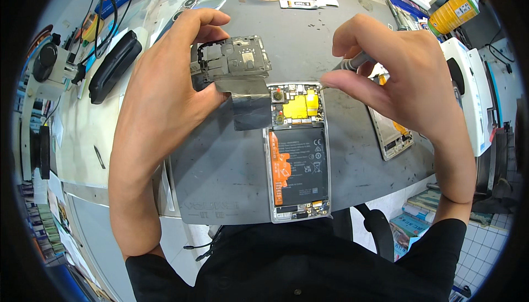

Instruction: The person repairs a disassembled smartphone on a workbench. They use a screwdriver to remove screws from a metal bracket, lift the bracket to expose internal components, and then reposition and secure the bracket back in place.

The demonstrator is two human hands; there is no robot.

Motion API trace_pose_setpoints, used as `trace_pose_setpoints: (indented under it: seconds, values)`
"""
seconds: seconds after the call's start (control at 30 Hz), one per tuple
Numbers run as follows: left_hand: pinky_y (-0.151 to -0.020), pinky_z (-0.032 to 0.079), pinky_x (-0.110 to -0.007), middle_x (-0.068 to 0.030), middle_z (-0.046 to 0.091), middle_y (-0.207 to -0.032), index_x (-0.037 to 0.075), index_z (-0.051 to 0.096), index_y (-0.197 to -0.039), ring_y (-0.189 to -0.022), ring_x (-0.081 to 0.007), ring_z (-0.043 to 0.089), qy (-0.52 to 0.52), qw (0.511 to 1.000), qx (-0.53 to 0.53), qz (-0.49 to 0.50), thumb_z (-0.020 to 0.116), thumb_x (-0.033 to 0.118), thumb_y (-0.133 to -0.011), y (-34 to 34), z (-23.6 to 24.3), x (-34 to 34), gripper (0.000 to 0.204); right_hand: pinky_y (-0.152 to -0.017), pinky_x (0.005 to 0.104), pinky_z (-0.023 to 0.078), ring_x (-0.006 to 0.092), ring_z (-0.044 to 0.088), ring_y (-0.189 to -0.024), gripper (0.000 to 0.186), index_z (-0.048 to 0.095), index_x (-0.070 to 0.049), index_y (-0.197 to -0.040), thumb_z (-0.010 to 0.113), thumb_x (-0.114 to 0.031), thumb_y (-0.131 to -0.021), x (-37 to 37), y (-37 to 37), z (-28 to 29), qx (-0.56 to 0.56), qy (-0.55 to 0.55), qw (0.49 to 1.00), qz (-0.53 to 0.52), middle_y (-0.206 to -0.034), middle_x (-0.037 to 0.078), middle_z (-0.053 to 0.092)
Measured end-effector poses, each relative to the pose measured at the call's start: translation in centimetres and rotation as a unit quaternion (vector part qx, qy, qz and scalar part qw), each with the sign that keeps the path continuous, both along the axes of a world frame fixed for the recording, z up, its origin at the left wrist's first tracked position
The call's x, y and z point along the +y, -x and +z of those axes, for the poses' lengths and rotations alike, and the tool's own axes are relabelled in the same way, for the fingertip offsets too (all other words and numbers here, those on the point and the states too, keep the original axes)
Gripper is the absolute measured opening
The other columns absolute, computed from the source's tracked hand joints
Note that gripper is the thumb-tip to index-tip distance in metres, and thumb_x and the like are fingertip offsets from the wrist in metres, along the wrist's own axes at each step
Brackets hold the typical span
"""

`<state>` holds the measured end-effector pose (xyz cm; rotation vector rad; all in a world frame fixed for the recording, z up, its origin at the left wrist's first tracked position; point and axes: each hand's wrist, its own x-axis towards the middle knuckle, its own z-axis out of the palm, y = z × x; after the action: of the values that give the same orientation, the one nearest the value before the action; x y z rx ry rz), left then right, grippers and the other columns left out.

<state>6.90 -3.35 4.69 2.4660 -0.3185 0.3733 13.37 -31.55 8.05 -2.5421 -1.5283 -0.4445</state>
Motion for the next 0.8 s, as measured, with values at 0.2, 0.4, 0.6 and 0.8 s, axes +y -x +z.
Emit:
trace_pose_setpoints:
  seconds: [0.2,0.4,0.6,0.8]
  values:
    - [-0.109,0.048,-0.036,-0.0104,0.073,-0.122,0.005,0.058,-0.137,-0.122,-0.0242,0.067,0.000,1.000,-0.004,-0.006,0.078,-0.003,-0.076,0.0,0.1,-0.1,0.065,-0.057,0.0289,0.053,0.0192,0.076,-0.070,0.040,0.063,-0.008,-0.108,0.089,-0.028,-0.084,0.7,0.1,-0.7,-0.009,-0.064,0.998,0.023,-0.086,0.004,0.075]
    - [-0.109,0.047,-0.036,-0.0102,0.073,-0.122,0.005,0.059,-0.136,-0.122,-0.0243,0.067,-0.002,1.000,-0.003,-0.016,0.077,-0.003,-0.075,-0.1,0.1,-0.1,0.064,-0.055,0.0276,0.051,0.0178,0.075,-0.066,0.043,0.063,-0.012,-0.113,0.089,-0.031,-0.084,0.6,0.4,-0.9,-0.016,-0.052,0.998,-0.012,-0.080,0.003,0.074]
    - [-0.109,0.047,-0.036,-0.0102,0.072,-0.121,0.004,0.058,-0.135,-0.120,-0.0244,0.067,-0.004,1.000,-0.006,-0.023,0.077,-0.004,-0.075,0.0,0.0,-0.2,0.064,-0.061,0.0288,0.056,0.0186,0.076,-0.075,0.035,0.062,-0.009,-0.113,0.085,-0.020,-0.089,0.5,0.6,-0.6,-0.002,-0.020,0.999,-0.032,-0.090,0.005,0.076]
    - [-0.109,0.048,-0.036,-0.0105,0.072,-0.120,0.004,0.059,-0.135,-0.119,-0.0244,0.068,0.005,1.000,-0.001,-0.029,0.079,-0.002,-0.075,0.0,0.1,-0.7,0.064,-0.065,0.0273,0.059,0.0181,0.076,-0.078,0.029,0.062,-0.008,-0.114,0.080,-0.013,-0.092,0.7,0.4,-1.2,0.091,-0.085,0.992,0.017,-0.093,0.005,0.076]
